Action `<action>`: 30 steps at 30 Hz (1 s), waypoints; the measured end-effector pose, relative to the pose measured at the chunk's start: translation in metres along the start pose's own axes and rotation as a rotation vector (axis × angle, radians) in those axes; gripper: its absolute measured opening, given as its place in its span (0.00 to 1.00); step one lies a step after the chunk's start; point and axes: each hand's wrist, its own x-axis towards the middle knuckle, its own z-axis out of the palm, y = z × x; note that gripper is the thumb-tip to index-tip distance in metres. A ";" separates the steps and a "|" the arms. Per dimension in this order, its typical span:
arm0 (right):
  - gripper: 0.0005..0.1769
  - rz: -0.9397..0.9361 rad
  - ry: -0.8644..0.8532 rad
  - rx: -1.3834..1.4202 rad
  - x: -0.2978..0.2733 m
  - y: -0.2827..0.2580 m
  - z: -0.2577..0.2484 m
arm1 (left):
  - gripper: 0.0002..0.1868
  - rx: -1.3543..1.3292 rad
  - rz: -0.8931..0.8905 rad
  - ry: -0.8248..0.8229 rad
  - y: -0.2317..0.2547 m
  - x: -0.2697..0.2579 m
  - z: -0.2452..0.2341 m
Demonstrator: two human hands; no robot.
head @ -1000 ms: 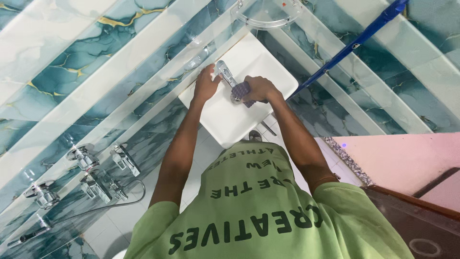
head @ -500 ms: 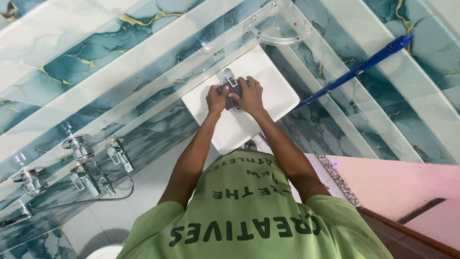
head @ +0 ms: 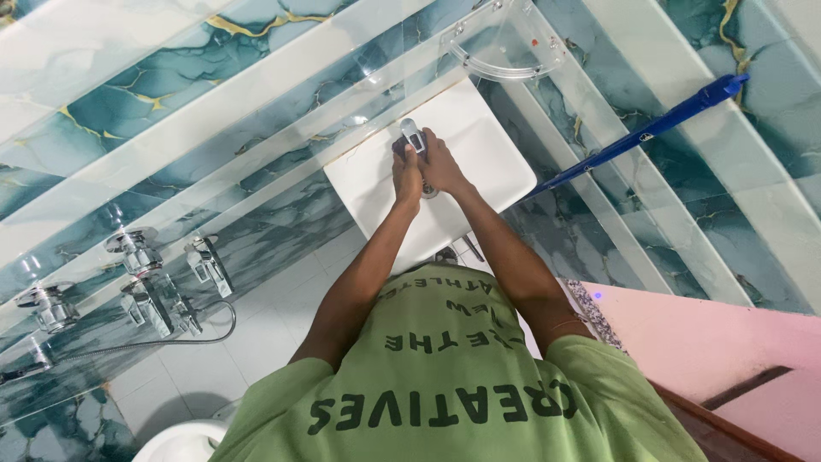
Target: The person wipes multiple silver faucets and fixtures on a tiled wall with a purple cloth, moving between different taps.
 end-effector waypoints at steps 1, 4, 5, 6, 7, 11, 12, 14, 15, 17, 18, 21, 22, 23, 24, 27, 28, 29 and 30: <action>0.42 -0.011 -0.017 -0.014 0.004 -0.002 -0.001 | 0.36 -0.064 -0.046 -0.031 0.002 0.008 0.003; 0.38 -0.035 -0.033 -0.013 0.008 -0.012 -0.009 | 0.38 -0.178 -0.046 -0.079 -0.001 0.022 0.014; 0.35 -0.051 -0.033 0.007 0.008 -0.017 -0.009 | 0.39 -0.225 0.003 -0.093 -0.003 0.024 0.014; 0.35 -0.052 -0.039 0.006 0.007 -0.020 -0.010 | 0.39 -0.227 0.001 -0.088 -0.006 0.024 0.014; 0.34 -0.047 -0.004 0.055 0.006 -0.023 -0.010 | 0.40 -0.193 -0.010 -0.093 -0.008 0.023 0.012; 0.34 0.112 0.037 0.248 0.002 -0.017 0.000 | 0.46 -0.041 0.066 -0.137 -0.011 0.013 0.005; 0.34 0.107 0.030 0.248 0.003 -0.009 0.003 | 0.46 -0.043 0.068 -0.129 -0.010 0.009 0.006; 0.31 0.123 -0.001 0.327 0.008 0.009 0.007 | 0.55 0.159 0.113 -0.105 -0.010 0.004 0.009; 0.31 0.116 -0.009 0.328 0.010 0.016 0.005 | 0.55 0.157 0.116 -0.095 -0.009 0.002 0.012; 0.32 0.121 -0.245 0.798 0.010 0.029 0.000 | 0.61 0.331 0.202 -0.116 -0.009 -0.002 0.018; 0.32 0.121 -0.249 0.796 0.010 0.030 0.001 | 0.61 0.328 0.201 -0.112 -0.009 -0.002 0.021; 0.33 0.302 -0.294 1.041 0.007 0.025 -0.001 | 0.64 0.498 0.147 -0.063 -0.013 0.001 0.028; 0.34 0.151 -0.272 0.892 0.003 0.023 -0.003 | 0.66 0.424 0.158 -0.062 -0.015 0.002 0.029; 0.35 0.002 -0.249 0.742 0.000 0.019 -0.005 | 0.68 0.351 0.168 -0.060 -0.017 0.003 0.029; 0.35 0.005 -0.254 0.740 -0.005 0.007 -0.009 | 0.68 0.348 0.165 -0.057 -0.020 0.004 0.029; 0.32 0.180 -0.073 0.228 -0.011 -0.027 -0.016 | 0.64 0.096 0.067 -0.015 -0.030 0.007 0.022; 0.31 0.077 -0.026 0.081 -0.014 -0.034 -0.017 | 0.56 -0.110 0.045 -0.082 -0.035 0.006 0.016; 0.30 -0.028 0.020 -0.064 -0.017 -0.039 -0.018 | 0.49 -0.316 0.024 -0.147 -0.040 0.004 0.014; 0.30 -0.031 0.012 -0.065 -0.020 -0.043 -0.018 | 0.49 -0.319 0.023 -0.140 -0.042 0.001 0.012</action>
